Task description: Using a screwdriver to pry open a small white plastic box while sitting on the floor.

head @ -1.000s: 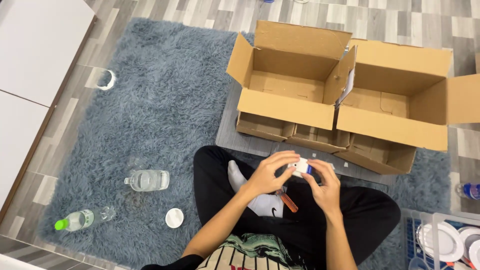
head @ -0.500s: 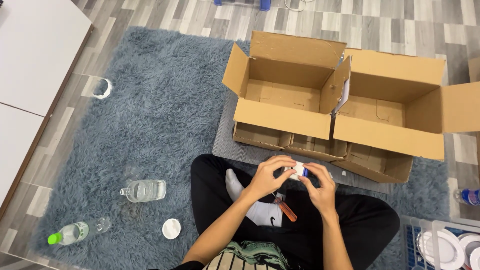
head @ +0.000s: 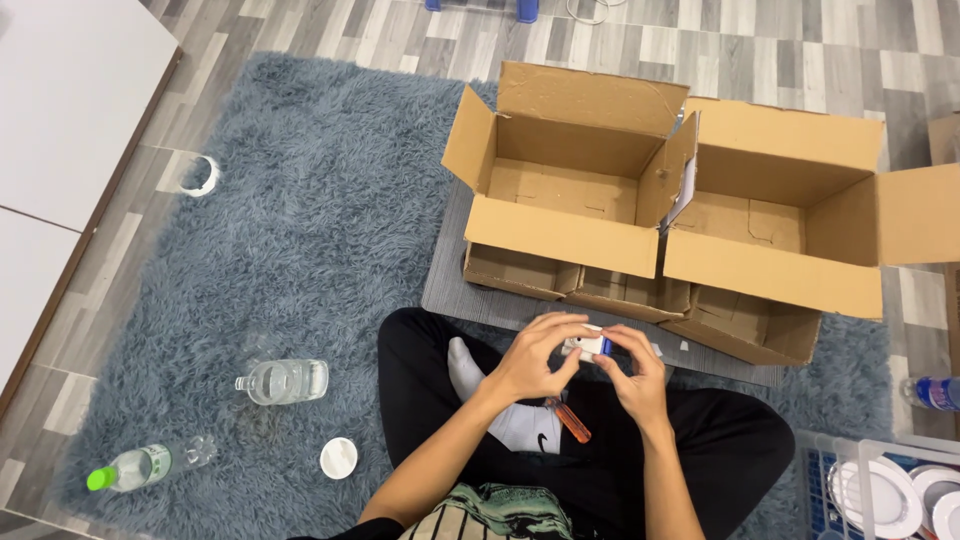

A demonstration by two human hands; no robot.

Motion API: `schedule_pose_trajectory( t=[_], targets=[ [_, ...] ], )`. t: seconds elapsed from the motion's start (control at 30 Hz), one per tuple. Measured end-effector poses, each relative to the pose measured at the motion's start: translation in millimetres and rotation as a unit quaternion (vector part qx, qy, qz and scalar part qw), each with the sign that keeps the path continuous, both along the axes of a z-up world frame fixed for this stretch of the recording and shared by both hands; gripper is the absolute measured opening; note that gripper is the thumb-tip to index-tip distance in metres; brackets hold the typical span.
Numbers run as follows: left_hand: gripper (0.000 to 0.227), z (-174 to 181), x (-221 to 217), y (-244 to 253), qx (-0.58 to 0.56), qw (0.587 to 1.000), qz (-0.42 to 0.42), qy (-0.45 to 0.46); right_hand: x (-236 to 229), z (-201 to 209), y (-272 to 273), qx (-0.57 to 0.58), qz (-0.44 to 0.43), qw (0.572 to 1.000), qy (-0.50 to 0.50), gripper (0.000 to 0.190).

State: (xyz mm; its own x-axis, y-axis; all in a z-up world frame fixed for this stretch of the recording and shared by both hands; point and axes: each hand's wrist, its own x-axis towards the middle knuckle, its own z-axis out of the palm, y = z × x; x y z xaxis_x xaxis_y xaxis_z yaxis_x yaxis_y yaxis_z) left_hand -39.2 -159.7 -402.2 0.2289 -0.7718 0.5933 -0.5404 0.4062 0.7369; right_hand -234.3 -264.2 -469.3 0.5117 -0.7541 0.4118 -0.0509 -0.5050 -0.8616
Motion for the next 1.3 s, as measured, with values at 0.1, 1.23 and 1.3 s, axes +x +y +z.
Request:
schedule_pose_trajectory(
  t=[0.1,1.23,1.3],
  targets=[
    [0.024,-5.5,5.1,-1.0,0.01,1.0,-0.026,-0.001,1.1,-4.3,-2.1,0.005,0.006,1.0,-0.001,0.035],
    [0.028,-19.2,18.2,-11.0,0.0,0.997,0.022,-0.077,1.2,-10.0,-2.3,0.066,0.024,0.997,-0.021,0.038],
    [0.032,-4.9,18.3,-8.4,-0.001,0.996,0.019,-0.086,1.7,-10.4,-3.9,0.066,0.022,0.997,-0.02,0.038]
  ],
)
